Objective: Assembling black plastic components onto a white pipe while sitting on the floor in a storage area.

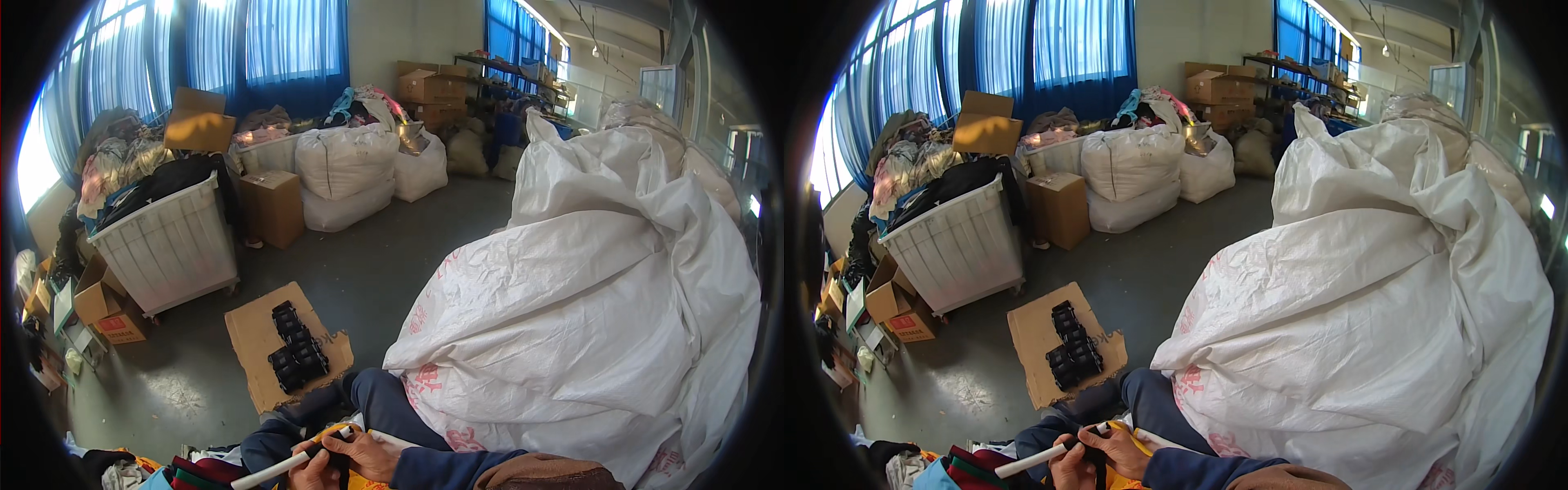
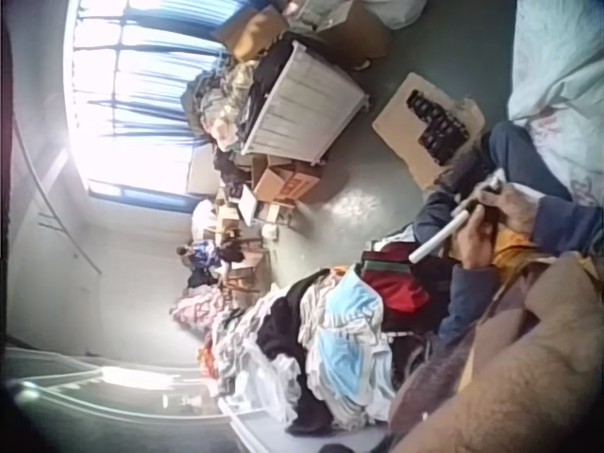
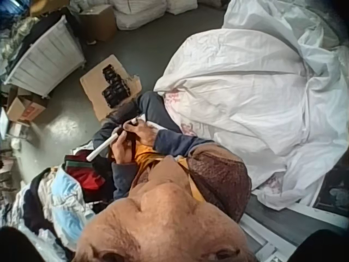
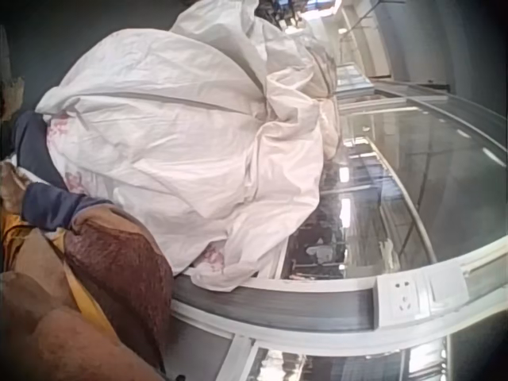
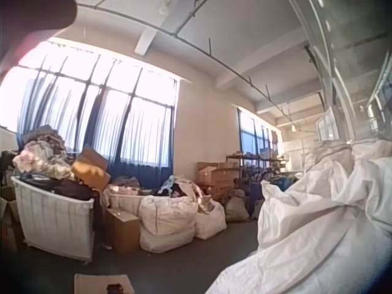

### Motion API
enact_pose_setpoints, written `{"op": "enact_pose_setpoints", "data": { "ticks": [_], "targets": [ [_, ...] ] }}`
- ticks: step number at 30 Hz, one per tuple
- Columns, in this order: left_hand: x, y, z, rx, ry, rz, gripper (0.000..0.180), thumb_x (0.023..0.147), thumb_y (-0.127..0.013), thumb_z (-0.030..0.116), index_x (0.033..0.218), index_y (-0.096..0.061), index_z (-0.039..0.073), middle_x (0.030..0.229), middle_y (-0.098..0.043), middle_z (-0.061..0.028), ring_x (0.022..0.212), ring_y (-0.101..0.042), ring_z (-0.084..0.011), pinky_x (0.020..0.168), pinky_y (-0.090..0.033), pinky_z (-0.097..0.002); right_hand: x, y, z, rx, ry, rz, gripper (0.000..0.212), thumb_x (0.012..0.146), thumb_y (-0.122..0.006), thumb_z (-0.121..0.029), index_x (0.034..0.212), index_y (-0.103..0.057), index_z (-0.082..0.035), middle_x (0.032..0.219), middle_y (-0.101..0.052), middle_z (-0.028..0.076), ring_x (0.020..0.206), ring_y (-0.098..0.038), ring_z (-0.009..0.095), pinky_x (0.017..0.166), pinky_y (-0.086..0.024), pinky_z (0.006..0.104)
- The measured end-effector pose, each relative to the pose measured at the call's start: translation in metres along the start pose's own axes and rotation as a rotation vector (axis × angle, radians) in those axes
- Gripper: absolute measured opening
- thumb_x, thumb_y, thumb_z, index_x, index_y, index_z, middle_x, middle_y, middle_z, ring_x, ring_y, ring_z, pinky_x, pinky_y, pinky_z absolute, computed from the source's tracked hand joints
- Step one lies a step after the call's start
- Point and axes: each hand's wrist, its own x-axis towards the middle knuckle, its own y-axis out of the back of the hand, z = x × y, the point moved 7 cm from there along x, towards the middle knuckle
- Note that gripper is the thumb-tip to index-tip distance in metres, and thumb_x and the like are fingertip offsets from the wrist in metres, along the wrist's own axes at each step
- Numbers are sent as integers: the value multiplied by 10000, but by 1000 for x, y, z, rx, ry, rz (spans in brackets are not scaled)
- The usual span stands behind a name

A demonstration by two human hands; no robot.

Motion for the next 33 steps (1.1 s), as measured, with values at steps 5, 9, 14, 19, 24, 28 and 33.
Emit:
{"op": "enact_pose_setpoints", "data": {
  "ticks": [5, 9, 14, 19, 24, 28, 33],
  "targets": [
    [15, 34, -18, 56, 35, 32, 223, 804, -574, -19, 1017, -559, 42, 852, -598, -31, 647, -553, -126, 481, -413, -218, -2, 1, -11, -96, 184, 74, 134, 800, -681, -57, 928, -655, -26, 870, -646, 57, 806, -607, 138, 735, -508, 227],
    [16, 35, -18, 112, 34, 88, 185, 806, -574, -19, 983, -560, 36, 790, -572, -31, 586, -511, -117, 480, -403, -220, -3, 1, -14, -91, 191, 78, 159, 793, -680, -29, 949, -651, -19, 879, -646, 58, 804, -604, 138, 753, -501, 224],
    [15, 31, -16, 58, 19, 128, 156, 823, -587, 9, 973, -565, 45, 763, -560, -13, 552, -482, -98, 493, -399, -213, 0, 4, -12, -133, 156, 68, 205, 817, -633, 9, 1018, -608, -23, 966, -618, 81, 944, -586, 173, 847, -490, 255],
    [13, 20, -15, 21, 19, 127, 160, 834, -608, 49, 988, -574, 71, 760, -564, 19, 553, -477, -71, 495, -398, -193, 4, 4, -7, -48, 85, 22, 177, 815, -643, -4, 989, -621, -25, 927, -630, 75, 880, -602, 160, 803, -497, 242],
    [13, 18, -14, 74, 79, 59, 152, 841, -598, 59, 987, -565, 87, 728, -553, 25, 547, -479, -69, 465, -384, -193, 8, 16, 3, 5, 8, 74, 124, 812, -647, 0, 933, -641, -24, 868, -646, 65, 819, -613, 143, 746, -506, 222],
    [12, 21, -19, 42, 159, 3, 135, 851, -596, 76, 978, -556, 96, 706, -539, 29, 541, -478, -70, 457, -380, -194, -2, 1, -11, -98, 139, 69, 134, 810, -648, 3, 942, -640, -18, 858, -644, 61, 818, -610, 139, 757, -507, 221],
    [11, 10, -14, -60, 111, 100, 128, 864, -592, 91, 986, -554, 92, 722, -549, 23, 546, -482, -76, 456, -376, -195, 2, 2, -8, -119, 153, 20, 191, 809, -646, 8, 998, -622, -10, 870, -642, 55, 834, -602, 137, 796, -497, 222]
  ]
}}
